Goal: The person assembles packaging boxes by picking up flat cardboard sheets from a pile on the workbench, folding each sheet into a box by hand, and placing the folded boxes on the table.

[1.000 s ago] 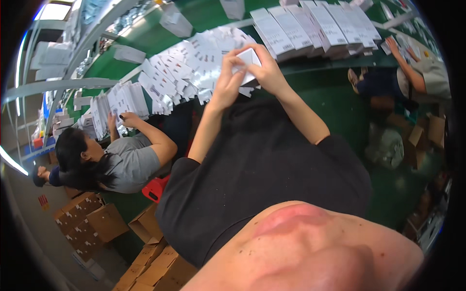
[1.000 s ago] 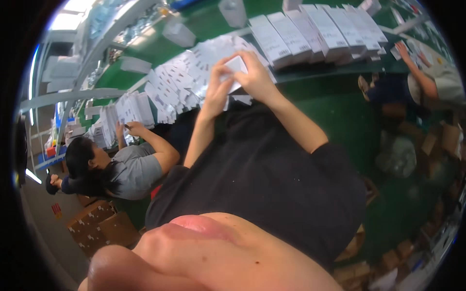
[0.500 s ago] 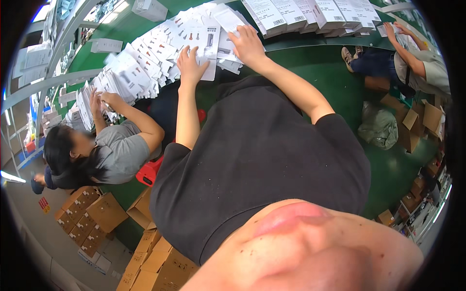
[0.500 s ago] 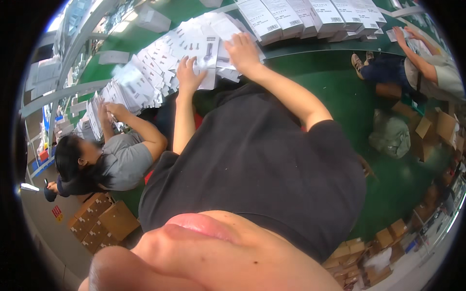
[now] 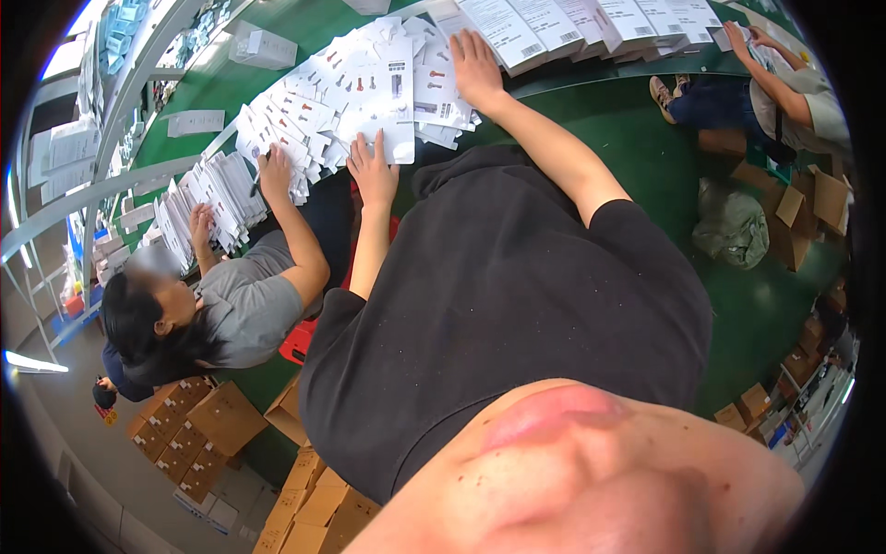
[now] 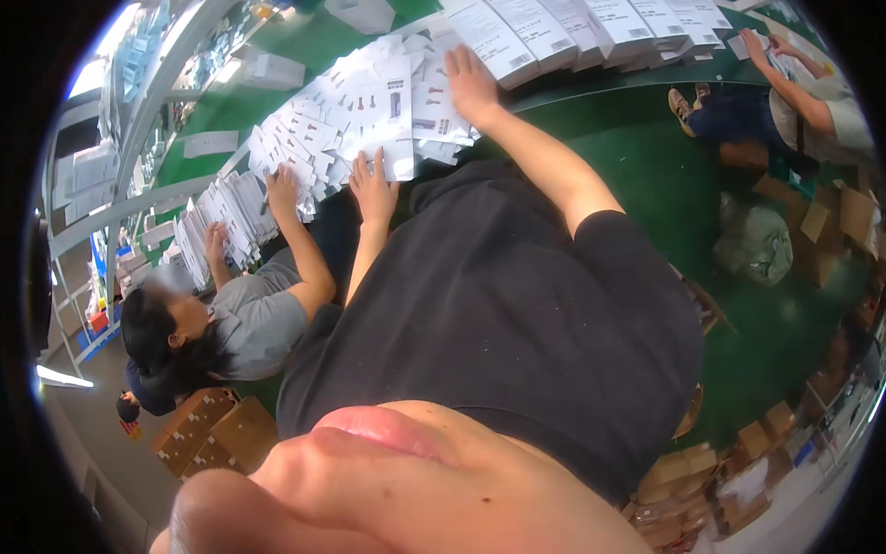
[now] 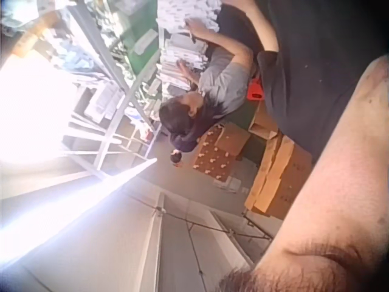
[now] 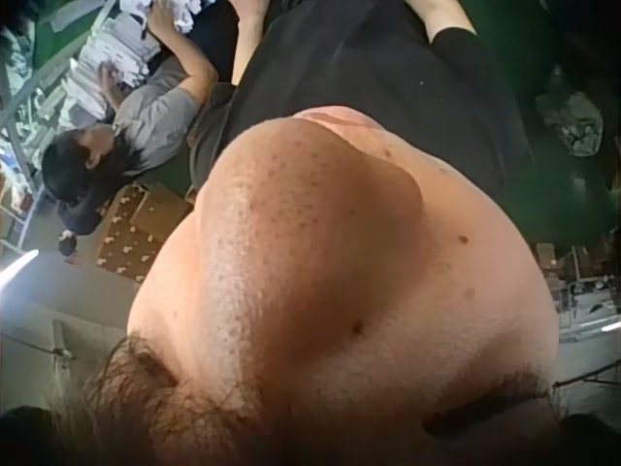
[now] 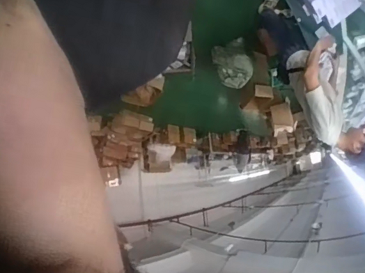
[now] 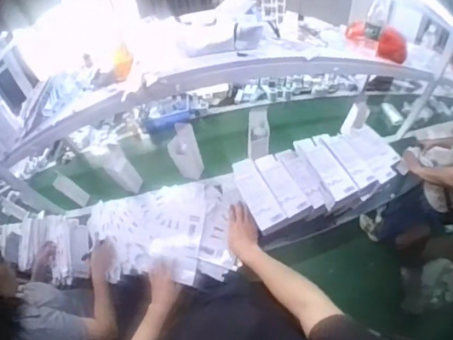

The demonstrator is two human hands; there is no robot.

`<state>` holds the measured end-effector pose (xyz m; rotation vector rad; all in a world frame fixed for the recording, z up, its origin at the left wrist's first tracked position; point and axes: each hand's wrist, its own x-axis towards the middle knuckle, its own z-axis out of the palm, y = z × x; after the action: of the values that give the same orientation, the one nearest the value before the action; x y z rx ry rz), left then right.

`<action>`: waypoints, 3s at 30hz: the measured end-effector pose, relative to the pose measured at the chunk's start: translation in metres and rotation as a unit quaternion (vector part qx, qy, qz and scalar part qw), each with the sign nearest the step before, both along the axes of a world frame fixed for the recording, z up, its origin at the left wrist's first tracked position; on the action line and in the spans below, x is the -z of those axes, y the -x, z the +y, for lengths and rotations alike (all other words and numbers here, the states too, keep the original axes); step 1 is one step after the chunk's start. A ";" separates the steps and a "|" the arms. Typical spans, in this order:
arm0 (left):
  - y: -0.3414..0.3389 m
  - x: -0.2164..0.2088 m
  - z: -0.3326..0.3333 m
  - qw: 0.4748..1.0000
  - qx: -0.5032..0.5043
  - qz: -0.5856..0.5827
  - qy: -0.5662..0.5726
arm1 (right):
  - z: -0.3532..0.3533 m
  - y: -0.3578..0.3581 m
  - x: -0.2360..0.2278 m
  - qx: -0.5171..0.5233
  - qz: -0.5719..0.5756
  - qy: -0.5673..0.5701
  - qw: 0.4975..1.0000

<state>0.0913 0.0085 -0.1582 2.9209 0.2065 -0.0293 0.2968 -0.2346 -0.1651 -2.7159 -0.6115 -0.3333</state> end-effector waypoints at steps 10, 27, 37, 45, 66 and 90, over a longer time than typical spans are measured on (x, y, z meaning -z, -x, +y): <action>0.010 -0.010 0.000 0.997 0.030 -0.033 0.061 | -0.036 -0.024 0.007 0.051 -0.054 0.096 0.993; -0.011 -0.067 -0.016 0.937 -0.006 -0.285 0.202 | -0.094 -0.042 -0.013 0.132 -0.028 0.032 0.990; -0.049 -0.096 -0.057 0.917 0.190 -0.294 0.193 | 0.013 0.014 -0.114 0.063 0.431 -0.806 0.401; -0.068 -0.118 -0.071 0.647 -0.044 -0.125 0.751 | -0.015 0.033 -0.119 -0.108 -0.078 -0.320 0.938; -0.055 -0.226 -0.028 0.753 -0.048 0.163 0.636 | -0.023 0.061 -0.180 -0.332 0.042 -0.216 0.917; -0.086 -0.230 -0.069 0.782 0.169 -0.269 0.536 | -0.012 0.073 -0.239 -0.305 0.189 -0.562 0.746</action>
<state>0.1769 -0.0605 0.0721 1.6767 -0.3369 0.4652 0.2234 -0.2470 0.0742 -1.2602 -0.7765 0.0520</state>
